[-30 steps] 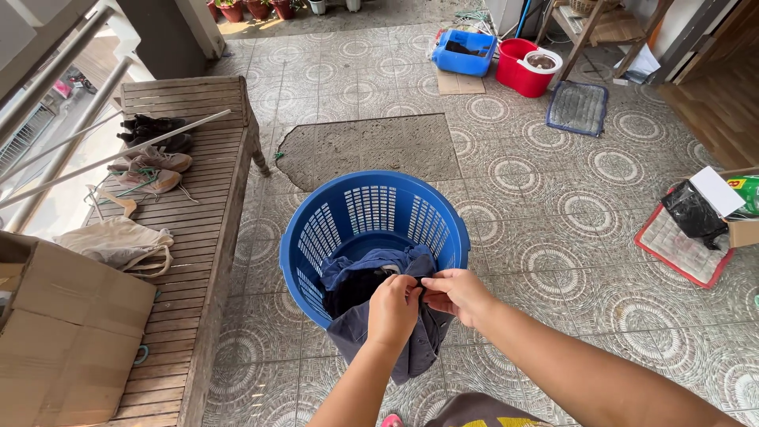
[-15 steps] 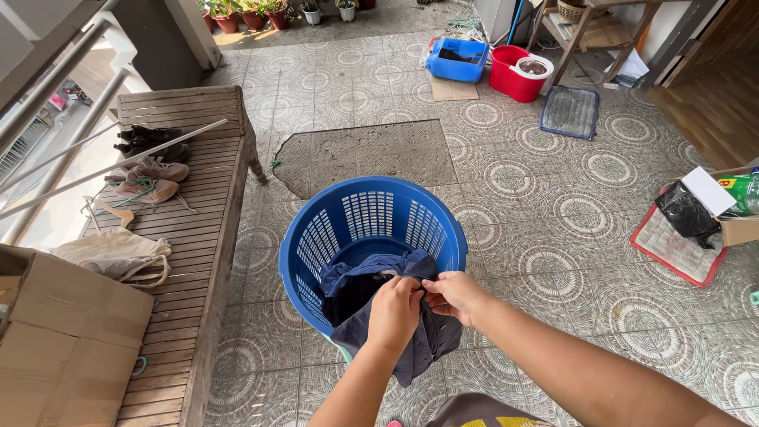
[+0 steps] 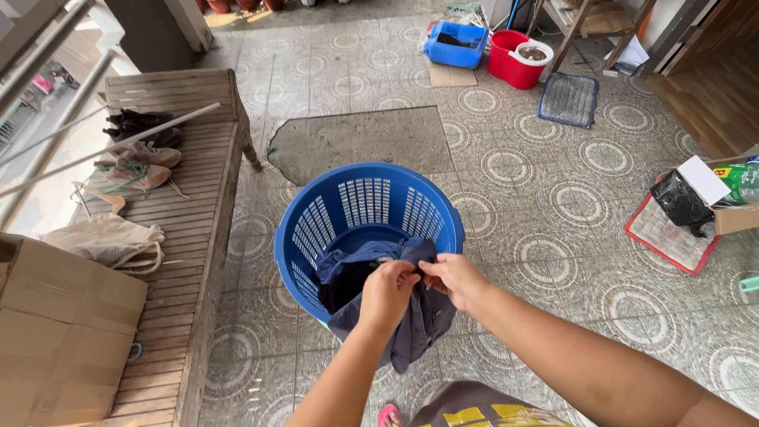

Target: The person takes a dark shirt from a blue laundry basket, buttons it, places it on a hanger, and hangs it on a clothesline. They then take a blue shirt, place it on a hanger, and hang it on the same line. Finally, they fold a pair of dark shorts and place them back in the basket.

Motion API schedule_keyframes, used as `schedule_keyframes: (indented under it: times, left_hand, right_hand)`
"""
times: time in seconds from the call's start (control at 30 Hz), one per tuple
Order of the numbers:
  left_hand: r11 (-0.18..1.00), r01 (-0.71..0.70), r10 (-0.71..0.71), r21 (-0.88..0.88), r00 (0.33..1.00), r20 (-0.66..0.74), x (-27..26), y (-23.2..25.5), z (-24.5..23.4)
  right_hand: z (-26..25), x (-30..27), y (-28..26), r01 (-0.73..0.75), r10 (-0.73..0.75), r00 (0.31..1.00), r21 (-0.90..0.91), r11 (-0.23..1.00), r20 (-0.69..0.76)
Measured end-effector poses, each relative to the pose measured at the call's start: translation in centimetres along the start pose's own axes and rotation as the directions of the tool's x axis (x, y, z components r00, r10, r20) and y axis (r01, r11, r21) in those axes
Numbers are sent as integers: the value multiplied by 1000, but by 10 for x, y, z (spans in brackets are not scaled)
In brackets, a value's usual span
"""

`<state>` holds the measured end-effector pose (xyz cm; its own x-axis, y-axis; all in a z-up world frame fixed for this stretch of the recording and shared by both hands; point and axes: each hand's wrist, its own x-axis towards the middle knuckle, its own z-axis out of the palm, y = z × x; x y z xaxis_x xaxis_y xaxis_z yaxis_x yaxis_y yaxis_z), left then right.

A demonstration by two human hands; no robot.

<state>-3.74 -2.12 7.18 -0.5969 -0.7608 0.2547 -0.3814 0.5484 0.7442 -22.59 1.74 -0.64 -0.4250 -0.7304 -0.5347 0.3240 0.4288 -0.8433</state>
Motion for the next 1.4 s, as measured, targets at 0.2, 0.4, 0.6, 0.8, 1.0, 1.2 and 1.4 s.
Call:
schedule_keyframes:
  times: [0.2,0.4,0.6,0.8,1.0,1.2,1.4]
  left_hand:
    - [442,438,-441,-783,866,236,10,0,0]
    - [297,529,-453,-795,811,371,12,-16,9]
    - [919,326,-315,-222,945,87,27,37,-35]
    - [572,533,-585,-624,798,145,26,3,-8]
    - [841,276,-333,-465,942,-45,10,35,-34]
    - [893,327,-337,-310,941,21,8,10,-19]
    - [932,292,-327,-214,934,-146,-13,31,-30]
  right_hand:
    - [19,-19,-21,84,-84,996,127,988,-7]
    - [23,-25,-27,-2,-15,997,239,971,69]
    - [25,-54,-51,113,-115,992,26,993,56]
    - [27,-65,-61,201,-193,976,-76,977,104]
    - [22,-40,-50,131,-132,986,21,991,102]
    - [22,-30,-41,136,-132,985,-27,990,114]
    - [35,-42,-55,57,-56,995,-12,998,79]
